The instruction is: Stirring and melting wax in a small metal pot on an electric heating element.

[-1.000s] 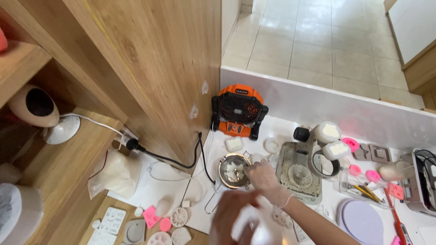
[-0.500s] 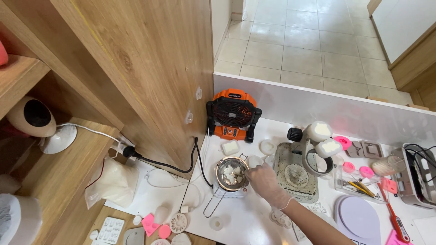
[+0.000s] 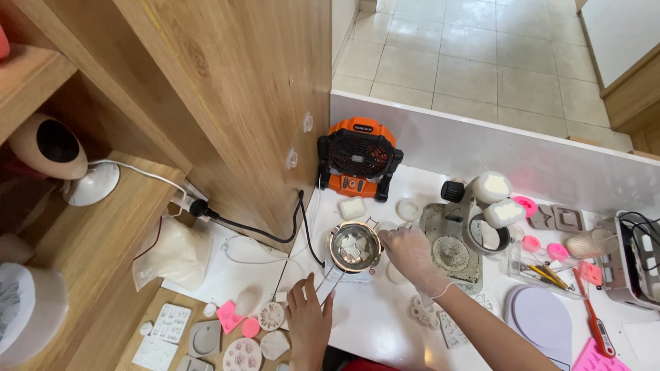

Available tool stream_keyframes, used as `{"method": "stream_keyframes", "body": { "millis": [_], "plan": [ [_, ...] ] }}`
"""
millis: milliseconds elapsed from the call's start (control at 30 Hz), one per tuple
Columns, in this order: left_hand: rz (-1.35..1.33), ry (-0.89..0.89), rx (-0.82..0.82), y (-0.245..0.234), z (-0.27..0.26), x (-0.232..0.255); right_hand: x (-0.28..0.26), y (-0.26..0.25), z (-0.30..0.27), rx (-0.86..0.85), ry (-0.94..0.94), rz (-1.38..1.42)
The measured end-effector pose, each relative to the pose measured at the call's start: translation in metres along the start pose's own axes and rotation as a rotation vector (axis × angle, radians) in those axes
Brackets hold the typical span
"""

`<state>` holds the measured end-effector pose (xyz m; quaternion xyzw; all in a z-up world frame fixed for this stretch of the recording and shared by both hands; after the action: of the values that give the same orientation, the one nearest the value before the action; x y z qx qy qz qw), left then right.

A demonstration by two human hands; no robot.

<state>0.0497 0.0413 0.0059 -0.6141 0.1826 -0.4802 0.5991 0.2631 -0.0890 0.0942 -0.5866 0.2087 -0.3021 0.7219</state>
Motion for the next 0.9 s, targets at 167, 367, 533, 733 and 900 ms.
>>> {"method": "stream_keyframes", "body": {
  "millis": [167,367,533,733,900],
  "plan": [
    [-0.290,-0.281,-0.231,0.031,-0.008,-0.028,-0.008,0.017,-0.003,-0.057,-0.002,-0.174],
    [-0.619,-0.441,-0.336,0.039,-0.012,-0.024,-0.012,0.025,-0.011,-0.178,0.125,0.007],
    [-0.643,-0.433,-0.347,0.037,-0.018,-0.022,-0.009,0.002,-0.019,-0.141,0.258,0.170],
    [-0.647,-0.409,-0.314,0.019,-0.001,-0.012,-0.026,0.012,-0.018,-0.165,0.002,0.229],
    [-0.641,-0.379,-0.348,0.009,0.006,-0.004,-0.022,0.003,-0.015,-0.120,0.112,0.122]
  ]
}}
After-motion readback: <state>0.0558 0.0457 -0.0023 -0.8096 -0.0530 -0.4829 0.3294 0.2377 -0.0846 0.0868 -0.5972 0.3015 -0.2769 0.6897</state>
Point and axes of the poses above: each hand's wrist, its own z-axis towards the middle knuckle, its own y-axis out of the palm, x = y × z, the point moved 7 cm from there along z, towards the middle knuckle, and after that the axes turned 6 degrees about y, right-handed, at the moved point
